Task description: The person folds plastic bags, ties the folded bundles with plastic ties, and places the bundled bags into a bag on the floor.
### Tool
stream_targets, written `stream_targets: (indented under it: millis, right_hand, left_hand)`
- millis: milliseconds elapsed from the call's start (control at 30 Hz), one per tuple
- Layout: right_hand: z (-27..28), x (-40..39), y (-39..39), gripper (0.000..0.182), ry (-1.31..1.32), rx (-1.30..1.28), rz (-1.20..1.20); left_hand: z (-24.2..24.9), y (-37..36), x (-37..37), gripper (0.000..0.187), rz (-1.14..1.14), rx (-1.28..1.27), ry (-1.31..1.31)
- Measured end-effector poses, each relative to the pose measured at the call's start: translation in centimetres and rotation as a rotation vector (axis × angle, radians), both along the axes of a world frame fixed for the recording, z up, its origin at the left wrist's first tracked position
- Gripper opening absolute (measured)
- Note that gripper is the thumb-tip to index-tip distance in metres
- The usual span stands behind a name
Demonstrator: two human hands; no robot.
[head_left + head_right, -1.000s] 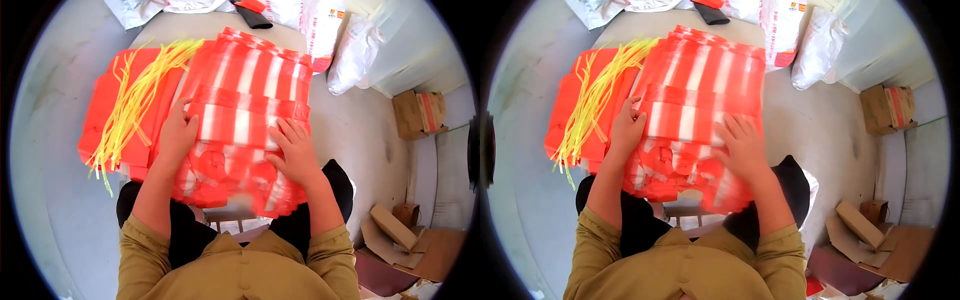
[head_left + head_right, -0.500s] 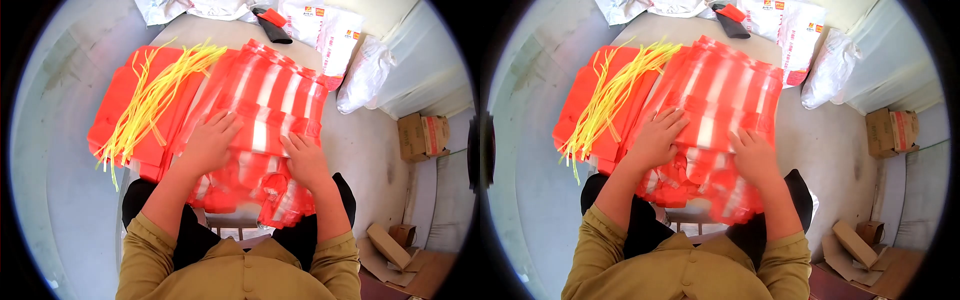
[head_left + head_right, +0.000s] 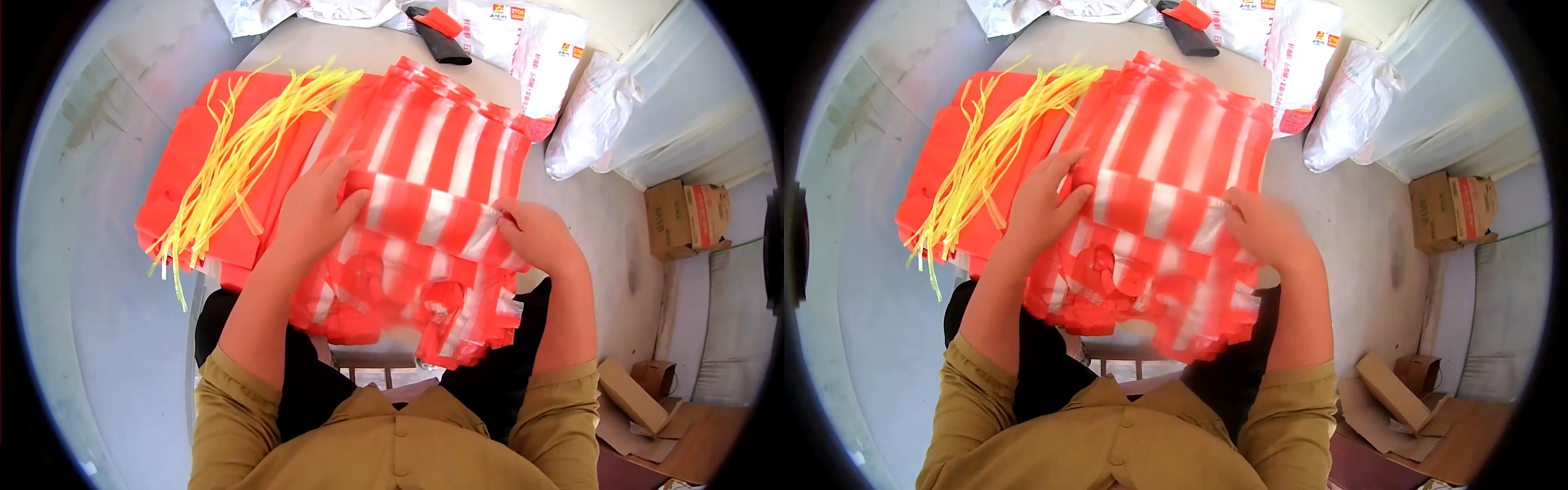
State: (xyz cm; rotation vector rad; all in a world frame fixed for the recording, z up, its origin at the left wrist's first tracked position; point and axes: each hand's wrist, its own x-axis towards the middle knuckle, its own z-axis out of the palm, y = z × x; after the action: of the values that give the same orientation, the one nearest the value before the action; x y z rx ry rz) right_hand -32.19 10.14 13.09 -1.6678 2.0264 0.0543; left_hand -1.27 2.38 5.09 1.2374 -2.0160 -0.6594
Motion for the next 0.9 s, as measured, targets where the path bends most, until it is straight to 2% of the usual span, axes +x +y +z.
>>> stream_targets:
  millis: [33, 100, 133, 267, 533, 733, 900]
  right_hand:
    - [-0.9, -0.4, -0.3, 0.034, 0.1, -0.048, 0.024]
    - [-4.1, -0.7, 0.0, 0.04, 0.119, -0.34, 0.168]
    - [-5.4, -0.4, 0.2, 0.043, 0.126, -0.486, 0.241]
    - [-8.9, 2.8, 0.7, 0.058, 0.025, -0.67, 0.409]
    - [-10.6, 3.4, 0.4, 0.064, 0.092, -0.775, 0.419]
    - [-12.3, 3.0, -0.1, 0.05, 0.202, -0.82, 0.45]
    - [-12.0, 1.5, 0.9, 0.045, 0.165, -0.757, 0.421]
  left_hand:
    - [-0.4, 0.0, -0.5, 0.052, -0.049, -0.115, -0.035]
    - [-1.3, 0.1, -1.5, 0.054, -0.144, -0.346, -0.105]
    - [-1.8, 0.3, -2.2, 0.055, -0.197, -0.372, -0.17]
    - [-4.0, 1.2, -4.8, 0.057, -0.324, -0.401, -0.317]
    - [-4.6, 1.1, -6.8, 0.053, -0.284, -0.43, -0.333]
    - [-5.7, 0.8, -7.2, 0.043, -0.292, -0.483, -0.397]
    - [-6.2, -0.1, -6.4, 0.041, -0.325, -0.433, -0.417]
